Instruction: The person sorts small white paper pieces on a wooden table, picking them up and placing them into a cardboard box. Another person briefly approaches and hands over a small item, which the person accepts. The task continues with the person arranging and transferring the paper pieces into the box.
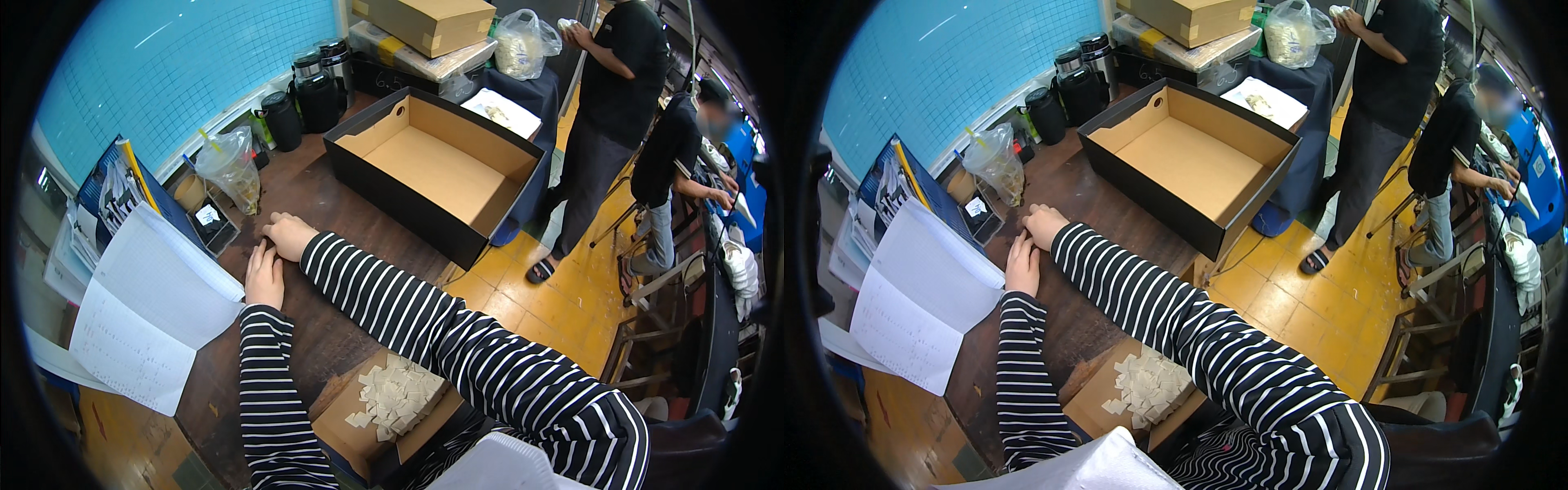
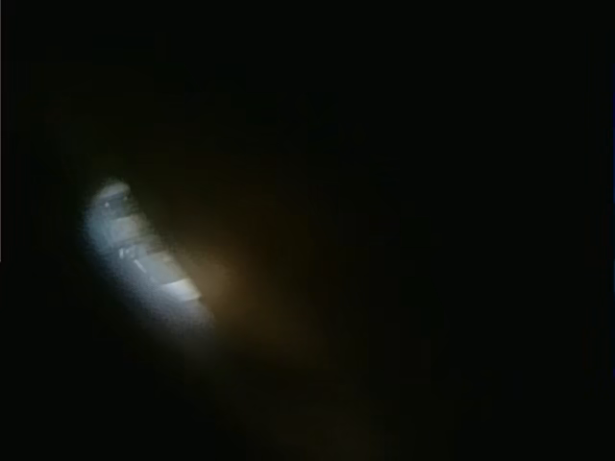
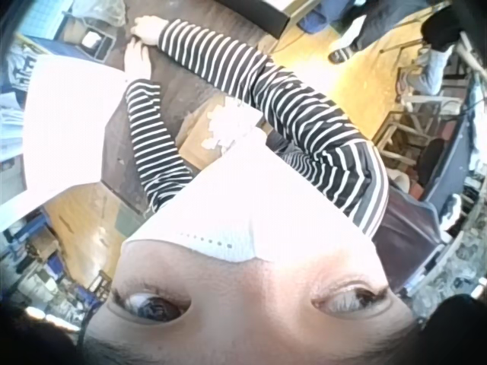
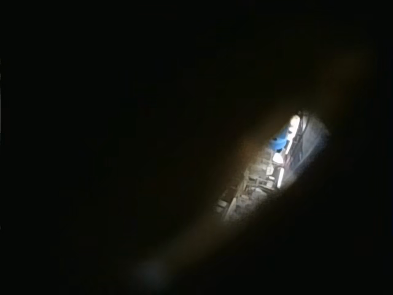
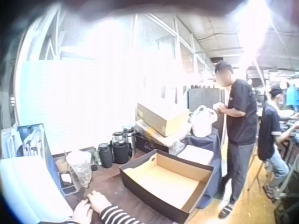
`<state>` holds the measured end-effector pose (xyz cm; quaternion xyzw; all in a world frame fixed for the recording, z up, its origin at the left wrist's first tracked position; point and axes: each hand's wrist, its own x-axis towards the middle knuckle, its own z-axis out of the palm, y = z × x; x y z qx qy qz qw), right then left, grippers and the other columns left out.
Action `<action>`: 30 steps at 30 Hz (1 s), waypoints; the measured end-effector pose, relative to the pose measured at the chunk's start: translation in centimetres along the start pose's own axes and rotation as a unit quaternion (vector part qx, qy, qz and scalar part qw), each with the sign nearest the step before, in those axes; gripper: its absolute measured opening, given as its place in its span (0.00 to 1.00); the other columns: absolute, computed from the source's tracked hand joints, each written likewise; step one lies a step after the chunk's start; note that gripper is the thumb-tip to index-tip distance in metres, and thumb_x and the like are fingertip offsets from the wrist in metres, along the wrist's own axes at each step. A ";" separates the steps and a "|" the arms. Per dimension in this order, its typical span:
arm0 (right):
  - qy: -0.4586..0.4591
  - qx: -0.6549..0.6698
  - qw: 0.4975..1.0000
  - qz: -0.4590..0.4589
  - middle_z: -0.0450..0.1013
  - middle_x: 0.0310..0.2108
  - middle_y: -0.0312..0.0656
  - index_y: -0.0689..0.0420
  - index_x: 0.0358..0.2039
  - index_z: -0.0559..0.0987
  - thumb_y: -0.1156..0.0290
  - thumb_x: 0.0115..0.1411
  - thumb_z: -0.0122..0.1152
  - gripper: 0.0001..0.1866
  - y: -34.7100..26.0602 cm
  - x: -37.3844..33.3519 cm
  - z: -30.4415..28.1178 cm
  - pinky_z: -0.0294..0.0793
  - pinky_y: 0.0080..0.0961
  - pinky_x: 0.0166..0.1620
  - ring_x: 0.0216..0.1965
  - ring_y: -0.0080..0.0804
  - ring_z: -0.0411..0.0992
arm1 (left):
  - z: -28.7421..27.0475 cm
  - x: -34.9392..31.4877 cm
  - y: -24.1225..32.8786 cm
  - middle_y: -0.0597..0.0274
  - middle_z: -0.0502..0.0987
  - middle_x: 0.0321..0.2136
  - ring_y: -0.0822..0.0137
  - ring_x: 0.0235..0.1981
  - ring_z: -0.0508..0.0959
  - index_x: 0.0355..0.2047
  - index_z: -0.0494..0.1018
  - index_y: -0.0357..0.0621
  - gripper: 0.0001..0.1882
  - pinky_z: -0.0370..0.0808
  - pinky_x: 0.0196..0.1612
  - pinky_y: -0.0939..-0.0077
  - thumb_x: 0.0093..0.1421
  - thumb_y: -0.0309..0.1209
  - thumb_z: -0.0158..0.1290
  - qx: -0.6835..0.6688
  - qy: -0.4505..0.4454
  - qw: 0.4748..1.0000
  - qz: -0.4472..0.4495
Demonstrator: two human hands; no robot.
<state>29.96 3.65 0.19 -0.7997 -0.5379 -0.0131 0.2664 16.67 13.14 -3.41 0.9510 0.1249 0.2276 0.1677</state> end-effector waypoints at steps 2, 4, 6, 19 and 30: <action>0.008 -0.009 1.000 -0.008 0.73 0.44 0.52 0.59 0.46 0.81 0.71 0.56 0.61 0.17 -0.2 0.0 0.0 0.75 0.40 0.52 0.48 0.51 0.74 | 0.0 0.0 0.0 0.49 0.68 0.63 0.45 0.65 0.65 0.55 0.73 0.42 0.17 0.63 0.67 0.57 0.66 0.31 0.49 -0.003 0.003 1.000 0.007; 0.012 -0.013 1.000 -0.010 0.73 0.44 0.51 0.59 0.46 0.81 0.71 0.56 0.60 0.17 -0.3 -0.1 0.1 0.75 0.40 0.52 0.48 0.51 0.74 | 0.0 0.1 0.1 0.49 0.68 0.63 0.45 0.65 0.65 0.55 0.73 0.41 0.17 0.63 0.67 0.57 0.66 0.31 0.49 -0.004 0.004 1.000 0.009; 0.006 -0.013 1.000 -0.001 0.73 0.44 0.51 0.59 0.46 0.81 0.71 0.57 0.59 0.16 -0.4 -0.1 0.2 0.75 0.40 0.52 0.48 0.50 0.74 | 0.0 0.1 0.1 0.49 0.68 0.63 0.45 0.65 0.65 0.54 0.73 0.41 0.17 0.62 0.67 0.57 0.66 0.31 0.50 -0.004 0.006 1.000 0.010; 0.187 0.154 0.969 0.056 0.75 0.35 0.53 0.61 0.36 0.84 0.75 0.52 0.64 0.10 -0.3 0.4 -1.3 0.79 0.40 0.43 0.39 0.52 0.77 | -0.1 0.1 0.1 0.49 0.68 0.63 0.45 0.65 0.65 0.55 0.73 0.43 0.18 0.62 0.67 0.56 0.67 0.31 0.49 -0.003 -0.001 1.000 0.013; 0.326 0.667 0.644 0.183 0.79 0.32 0.34 0.64 0.41 0.83 0.70 0.64 0.67 0.10 2.3 0.2 -4.9 0.72 0.13 0.33 0.28 0.16 0.72 | -1.4 -0.4 2.4 0.49 0.70 0.61 0.46 0.64 0.67 0.54 0.74 0.45 0.16 0.64 0.66 0.57 0.67 0.31 0.51 0.000 0.002 1.000 0.004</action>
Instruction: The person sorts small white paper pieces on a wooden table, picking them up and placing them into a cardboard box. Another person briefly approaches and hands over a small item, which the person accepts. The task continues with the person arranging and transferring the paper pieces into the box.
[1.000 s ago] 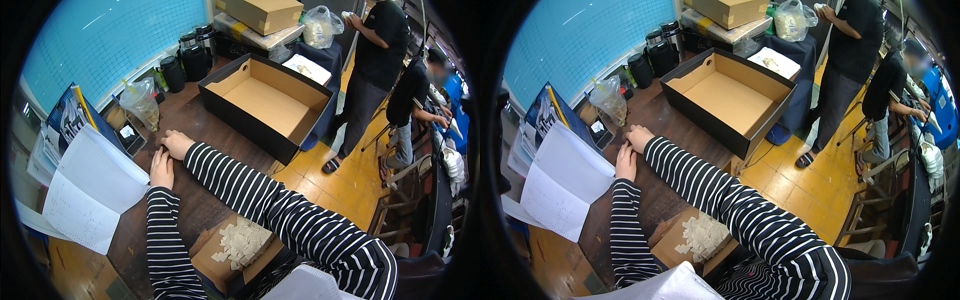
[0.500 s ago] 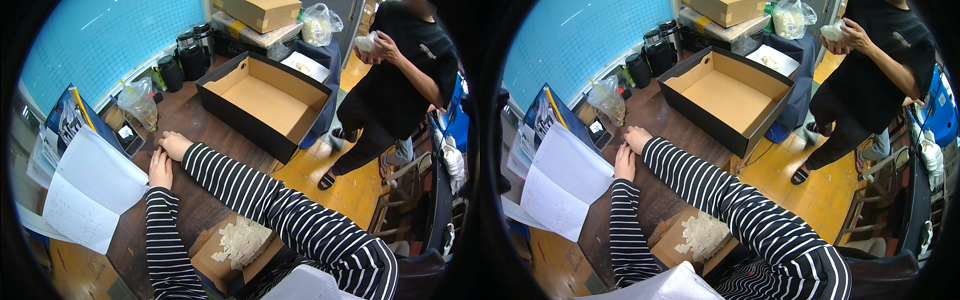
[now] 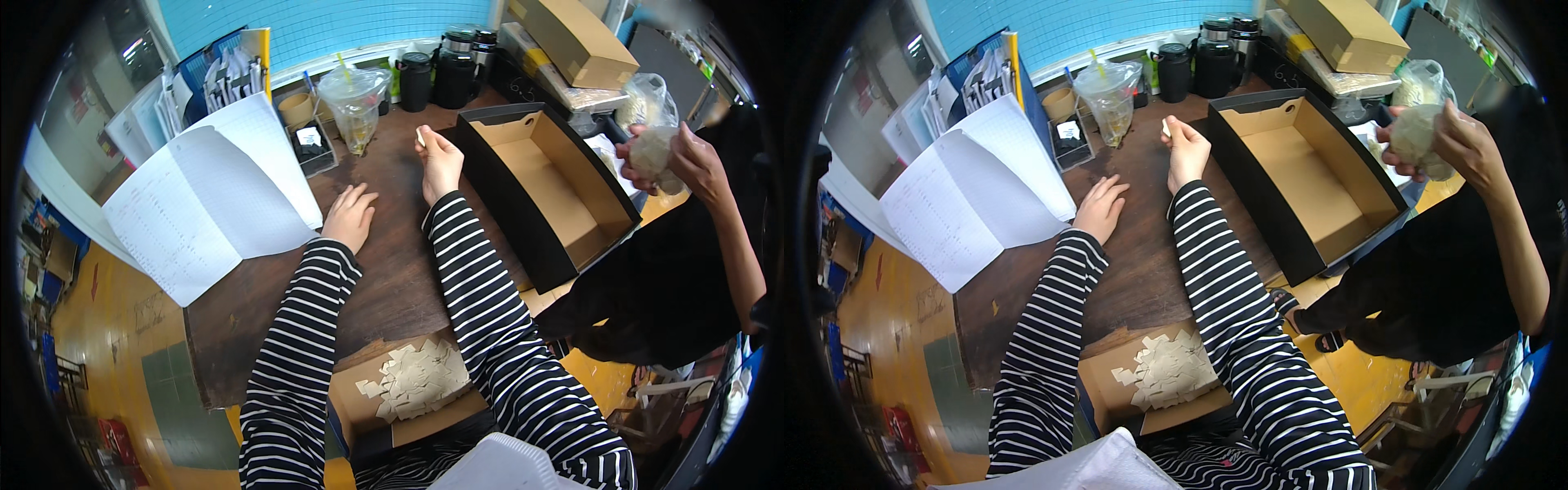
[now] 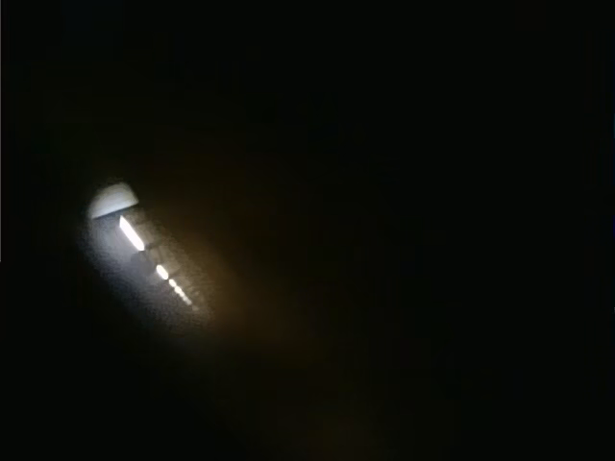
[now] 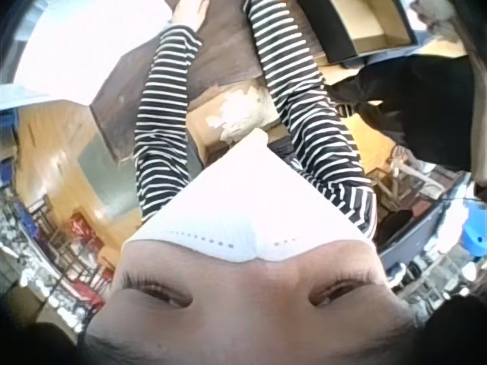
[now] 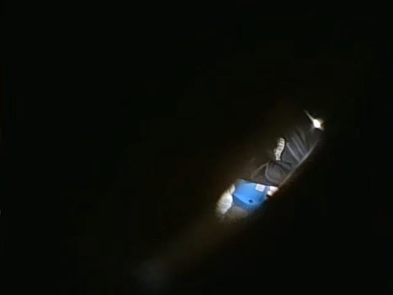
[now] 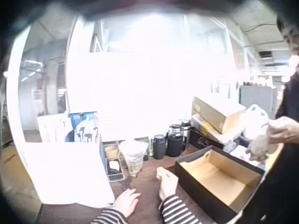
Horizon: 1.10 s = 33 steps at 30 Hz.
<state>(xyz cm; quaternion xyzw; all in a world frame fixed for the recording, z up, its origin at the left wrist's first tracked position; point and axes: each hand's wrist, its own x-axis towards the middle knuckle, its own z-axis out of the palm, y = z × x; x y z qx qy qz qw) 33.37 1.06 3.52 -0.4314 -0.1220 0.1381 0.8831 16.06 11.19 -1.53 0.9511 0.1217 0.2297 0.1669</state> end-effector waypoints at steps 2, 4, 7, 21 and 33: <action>-0.029 -0.016 0.999 -0.001 0.79 0.37 0.37 0.67 0.44 0.81 0.72 0.65 0.65 0.12 0.4 -0.6 0.4 0.76 0.15 0.41 0.35 0.20 0.76 | -0.5 0.0 0.8 0.51 0.73 0.59 0.48 0.61 0.71 0.55 0.74 0.43 0.17 0.68 0.63 0.63 0.65 0.27 0.52 -0.127 0.030 0.991 0.042; -0.071 -0.028 0.997 -0.003 0.78 0.40 0.39 0.68 0.46 0.80 0.73 0.65 0.64 0.13 0.8 -1.4 1.1 0.78 0.17 0.45 0.38 0.23 0.77 | -0.8 -0.2 1.7 0.54 0.74 0.58 0.55 0.59 0.74 0.55 0.73 0.39 0.16 0.70 0.61 0.68 0.68 0.27 0.51 -0.243 0.081 0.966 0.034; -0.136 -0.030 0.988 0.067 0.78 0.42 0.42 0.69 0.47 0.79 0.76 0.65 0.62 0.13 1.3 -3.1 1.9 0.78 0.18 0.47 0.40 0.25 0.78 | -0.8 0.1 2.4 0.57 0.75 0.57 0.67 0.55 0.76 0.61 0.67 0.38 0.20 0.72 0.57 0.74 0.70 0.27 0.50 -0.507 0.085 0.849 -0.117; -0.297 -0.104 0.930 0.192 0.82 0.31 0.44 0.67 0.36 0.83 0.76 0.62 0.61 0.07 0.7 -6.8 2.9 0.81 0.16 0.35 0.28 0.21 0.77 | -3.1 0.7 -0.2 0.65 0.81 0.39 0.78 0.38 0.78 0.45 0.77 0.37 0.09 0.74 0.42 0.84 0.68 0.28 0.55 -0.625 0.222 0.728 -0.173; -0.314 -0.150 0.929 0.123 0.81 0.28 0.37 0.62 0.32 0.84 0.71 0.63 0.62 0.08 0.7 -6.7 2.8 0.72 0.14 0.30 0.23 0.12 0.68 | -2.6 0.6 -0.2 0.65 0.81 0.39 0.76 0.37 0.78 0.47 0.77 0.39 0.13 0.72 0.42 0.82 0.68 0.34 0.56 -0.593 0.202 0.758 -0.183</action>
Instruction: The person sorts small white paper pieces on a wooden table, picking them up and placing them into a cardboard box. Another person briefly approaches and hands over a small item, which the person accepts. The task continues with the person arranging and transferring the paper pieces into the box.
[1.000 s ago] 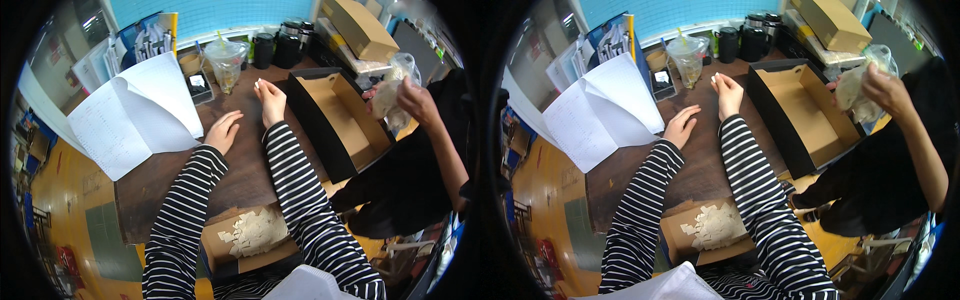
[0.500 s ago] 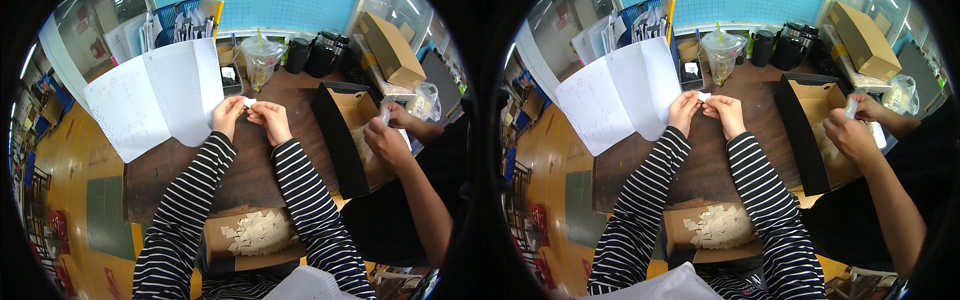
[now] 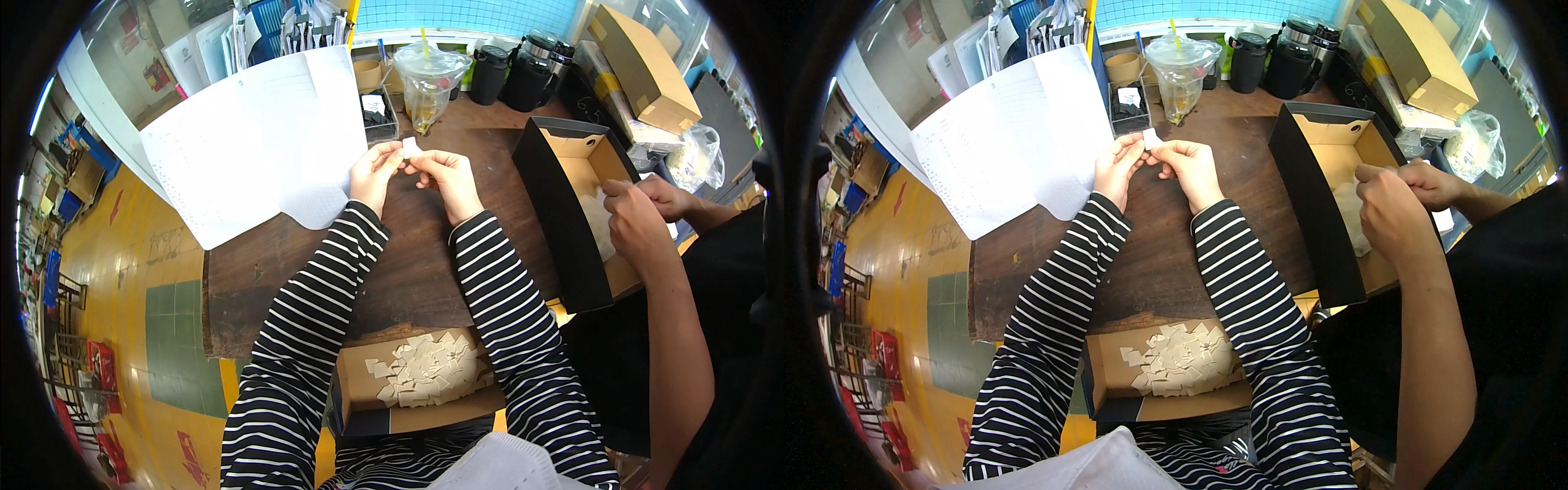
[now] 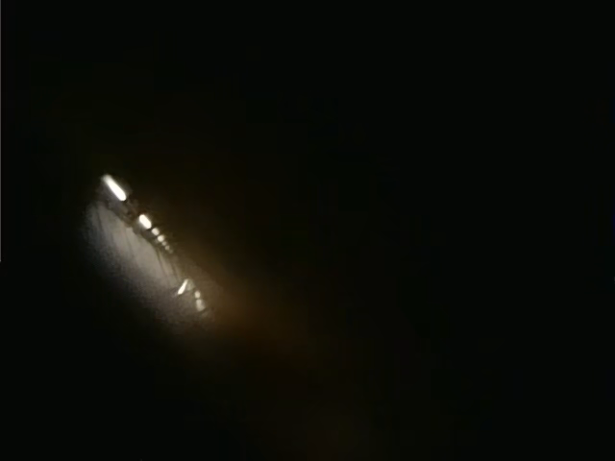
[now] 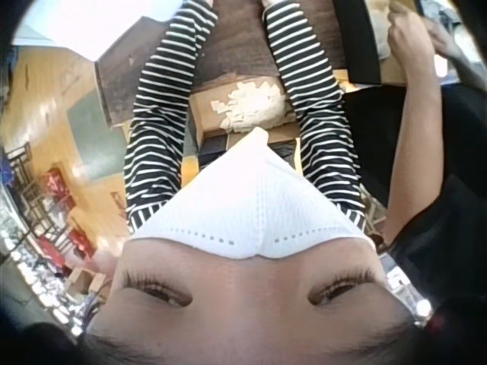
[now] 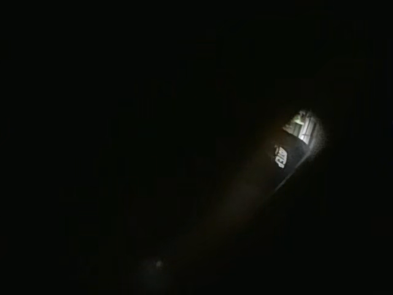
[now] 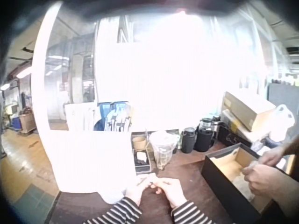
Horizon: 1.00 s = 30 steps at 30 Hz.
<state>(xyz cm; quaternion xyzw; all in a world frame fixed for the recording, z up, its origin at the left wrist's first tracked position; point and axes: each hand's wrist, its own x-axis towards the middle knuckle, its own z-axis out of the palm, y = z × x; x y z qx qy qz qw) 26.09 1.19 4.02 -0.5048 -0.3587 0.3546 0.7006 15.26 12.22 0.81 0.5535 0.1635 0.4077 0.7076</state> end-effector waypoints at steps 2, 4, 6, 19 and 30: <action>0.012 0.013 1.000 -0.001 0.81 0.27 0.37 0.62 0.32 0.84 0.71 0.63 0.62 0.08 -0.2 0.0 0.0 0.71 0.14 0.29 0.22 0.12 0.68 | 0.0 0.0 -0.2 0.65 0.80 0.39 0.76 0.37 0.78 0.47 0.77 0.40 0.12 0.72 0.42 0.82 0.68 0.33 0.56 0.011 -0.001 1.000 0.003; 0.028 0.035 0.999 0.001 0.80 0.27 0.36 0.62 0.31 0.84 0.71 0.62 0.62 0.07 -0.5 -0.1 -0.2 0.70 0.14 0.29 0.22 0.12 0.67 | -0.1 0.0 -0.5 0.65 0.80 0.39 0.76 0.36 0.77 0.48 0.77 0.42 0.12 0.72 0.43 0.81 0.67 0.33 0.56 0.025 -0.008 1.000 -0.012; 0.069 0.068 0.995 -0.011 0.79 0.27 0.35 0.60 0.32 0.83 0.71 0.62 0.61 0.06 -0.8 -0.1 -0.7 0.69 0.14 0.30 0.22 0.13 0.67 | -0.3 -0.1 -0.8 0.65 0.80 0.39 0.76 0.37 0.77 0.48 0.77 0.43 0.12 0.72 0.43 0.81 0.68 0.33 0.56 0.034 -0.032 0.998 -0.039; 0.246 0.268 0.931 -0.014 0.72 0.22 0.30 0.55 0.28 0.77 0.69 0.61 0.58 0.06 -1.2 0.3 -4.3 0.67 0.17 0.26 0.18 0.15 0.64 | 2.0 -3.0 0.0 0.55 0.76 0.55 0.53 0.58 0.73 0.48 0.77 0.40 0.15 0.69 0.61 0.61 0.61 0.21 0.52 0.523 -0.317 0.749 0.253; 0.241 0.259 0.932 -0.078 0.70 0.22 0.29 0.57 0.31 0.78 0.71 0.63 0.60 0.04 -2.0 0.1 -4.5 0.65 0.14 0.25 0.19 0.13 0.62 | -3.2 -4.8 4.0 0.60 0.77 0.50 0.58 0.53 0.75 0.46 0.77 0.46 0.13 0.64 0.60 0.60 0.60 0.25 0.55 0.548 -0.014 0.718 0.428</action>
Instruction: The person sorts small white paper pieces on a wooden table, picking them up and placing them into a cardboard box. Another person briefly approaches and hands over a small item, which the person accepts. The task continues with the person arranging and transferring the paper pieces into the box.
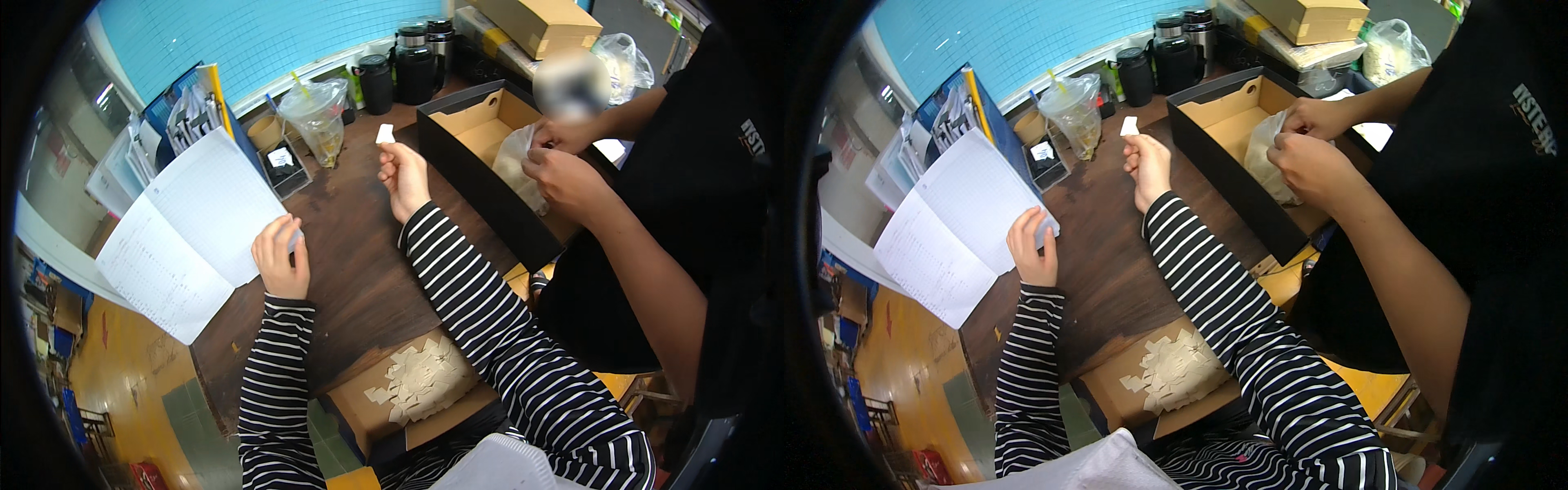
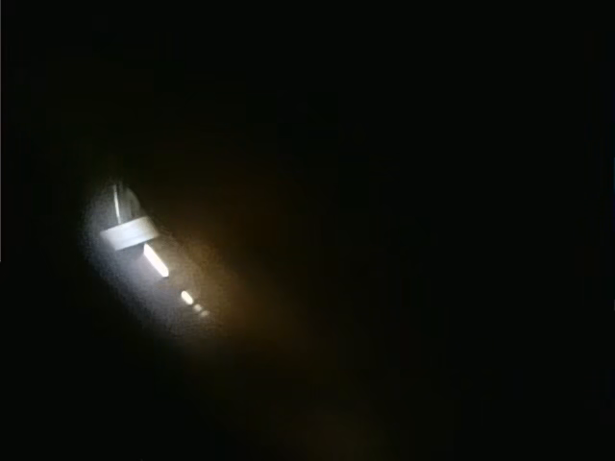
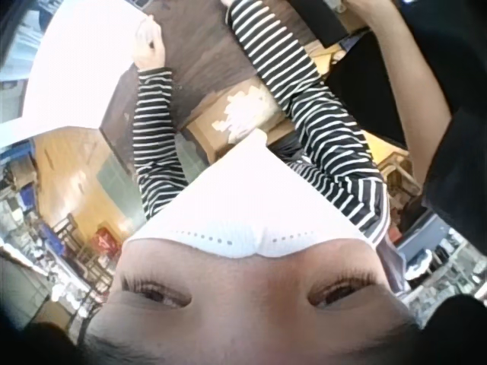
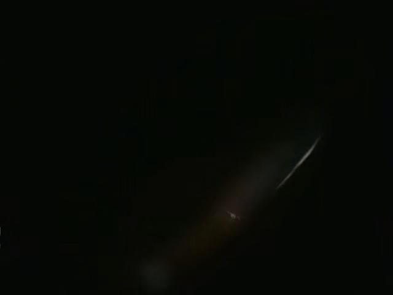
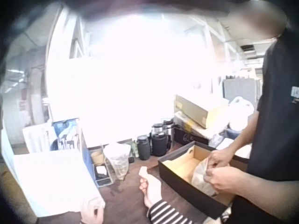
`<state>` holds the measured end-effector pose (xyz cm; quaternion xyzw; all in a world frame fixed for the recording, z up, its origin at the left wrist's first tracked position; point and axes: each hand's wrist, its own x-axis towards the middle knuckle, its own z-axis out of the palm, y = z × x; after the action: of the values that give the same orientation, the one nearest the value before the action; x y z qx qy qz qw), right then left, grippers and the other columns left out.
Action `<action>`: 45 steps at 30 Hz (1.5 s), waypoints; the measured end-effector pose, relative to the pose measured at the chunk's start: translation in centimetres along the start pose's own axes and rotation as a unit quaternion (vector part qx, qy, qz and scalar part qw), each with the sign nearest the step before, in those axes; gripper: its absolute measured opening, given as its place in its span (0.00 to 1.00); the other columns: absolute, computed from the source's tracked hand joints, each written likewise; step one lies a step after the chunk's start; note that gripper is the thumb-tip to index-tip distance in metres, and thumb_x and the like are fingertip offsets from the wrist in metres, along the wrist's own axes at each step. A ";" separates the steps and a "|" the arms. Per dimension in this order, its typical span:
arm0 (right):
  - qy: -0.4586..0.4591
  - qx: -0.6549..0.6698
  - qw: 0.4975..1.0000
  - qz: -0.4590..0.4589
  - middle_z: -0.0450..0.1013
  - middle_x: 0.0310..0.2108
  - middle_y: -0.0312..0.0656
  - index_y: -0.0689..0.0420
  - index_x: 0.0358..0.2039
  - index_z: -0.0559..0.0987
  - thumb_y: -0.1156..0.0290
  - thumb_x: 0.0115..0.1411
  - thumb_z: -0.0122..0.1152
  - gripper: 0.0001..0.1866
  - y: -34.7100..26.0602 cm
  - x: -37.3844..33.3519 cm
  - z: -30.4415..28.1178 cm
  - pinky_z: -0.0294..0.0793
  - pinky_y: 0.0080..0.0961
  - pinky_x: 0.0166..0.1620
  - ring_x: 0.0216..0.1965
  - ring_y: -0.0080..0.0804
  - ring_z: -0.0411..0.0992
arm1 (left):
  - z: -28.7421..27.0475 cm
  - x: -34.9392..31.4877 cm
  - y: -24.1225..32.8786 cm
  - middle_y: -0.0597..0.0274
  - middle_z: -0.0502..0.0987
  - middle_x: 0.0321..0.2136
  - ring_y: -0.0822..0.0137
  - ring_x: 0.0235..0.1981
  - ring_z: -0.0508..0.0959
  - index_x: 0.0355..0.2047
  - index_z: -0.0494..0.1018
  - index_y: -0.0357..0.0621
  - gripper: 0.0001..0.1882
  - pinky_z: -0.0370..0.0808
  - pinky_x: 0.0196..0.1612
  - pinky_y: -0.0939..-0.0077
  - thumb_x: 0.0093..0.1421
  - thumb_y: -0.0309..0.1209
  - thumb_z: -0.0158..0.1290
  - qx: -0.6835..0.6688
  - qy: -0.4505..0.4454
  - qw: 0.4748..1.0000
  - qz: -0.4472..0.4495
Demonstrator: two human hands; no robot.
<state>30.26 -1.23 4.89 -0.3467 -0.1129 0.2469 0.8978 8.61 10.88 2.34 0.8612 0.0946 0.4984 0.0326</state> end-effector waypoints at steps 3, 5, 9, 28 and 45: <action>-0.014 -0.005 1.000 -0.025 0.69 0.22 0.28 0.55 0.31 0.77 0.71 0.63 0.60 0.04 -0.2 -0.1 0.2 0.64 0.14 0.26 0.20 0.12 0.62 | 0.0 -0.5 -2.4 0.54 0.77 0.46 0.54 0.50 0.76 0.47 0.76 0.40 0.13 0.67 0.57 0.63 0.61 0.24 0.54 -0.033 -0.007 0.997 -0.074; -0.017 -0.011 1.000 -0.022 0.69 0.22 0.27 0.55 0.30 0.77 0.71 0.64 0.60 0.05 -0.3 -0.1 0.2 0.64 0.14 0.27 0.21 0.12 0.61 | 0.2 -0.9 -3.3 0.51 0.77 0.46 0.53 0.49 0.76 0.47 0.75 0.36 0.13 0.71 0.56 0.65 0.62 0.22 0.54 -0.060 -0.021 0.993 -0.100; -0.014 -0.024 1.000 0.001 0.70 0.23 0.28 0.55 0.32 0.77 0.69 0.64 0.59 0.05 0.0 0.1 -0.1 0.66 0.15 0.27 0.21 0.13 0.63 | 0.8 -1.1 -3.2 0.52 0.77 0.45 0.60 0.48 0.78 0.49 0.74 0.34 0.13 0.73 0.55 0.69 0.63 0.22 0.54 -0.120 -0.047 0.986 -0.108; -0.018 -0.166 0.984 0.067 0.76 0.33 0.37 0.63 0.39 0.78 0.73 0.67 0.53 0.08 0.1 -3.2 -2.1 0.81 0.19 0.35 0.30 0.21 0.76 | 11.2 4.6 6.5 0.58 0.75 0.53 0.70 0.50 0.76 0.64 0.63 0.33 0.24 0.72 0.56 0.74 0.73 0.35 0.45 -0.735 -0.155 0.530 -0.394; -0.436 -0.469 0.753 0.148 0.82 0.41 0.48 0.65 0.47 0.82 0.66 0.68 0.59 0.16 -8.3 -19.3 -2.8 0.81 0.25 0.47 0.40 0.31 0.81 | -10.1 -5.0 11.1 0.58 0.85 0.35 0.70 0.35 0.85 0.38 0.83 0.39 0.08 0.81 0.39 0.76 0.59 0.27 0.62 -0.343 -0.239 0.903 -0.102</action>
<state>17.84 -18.19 7.89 -0.5916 -0.5409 0.4175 0.4279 -1.06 -1.37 4.82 0.8756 -0.0056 0.2731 0.3985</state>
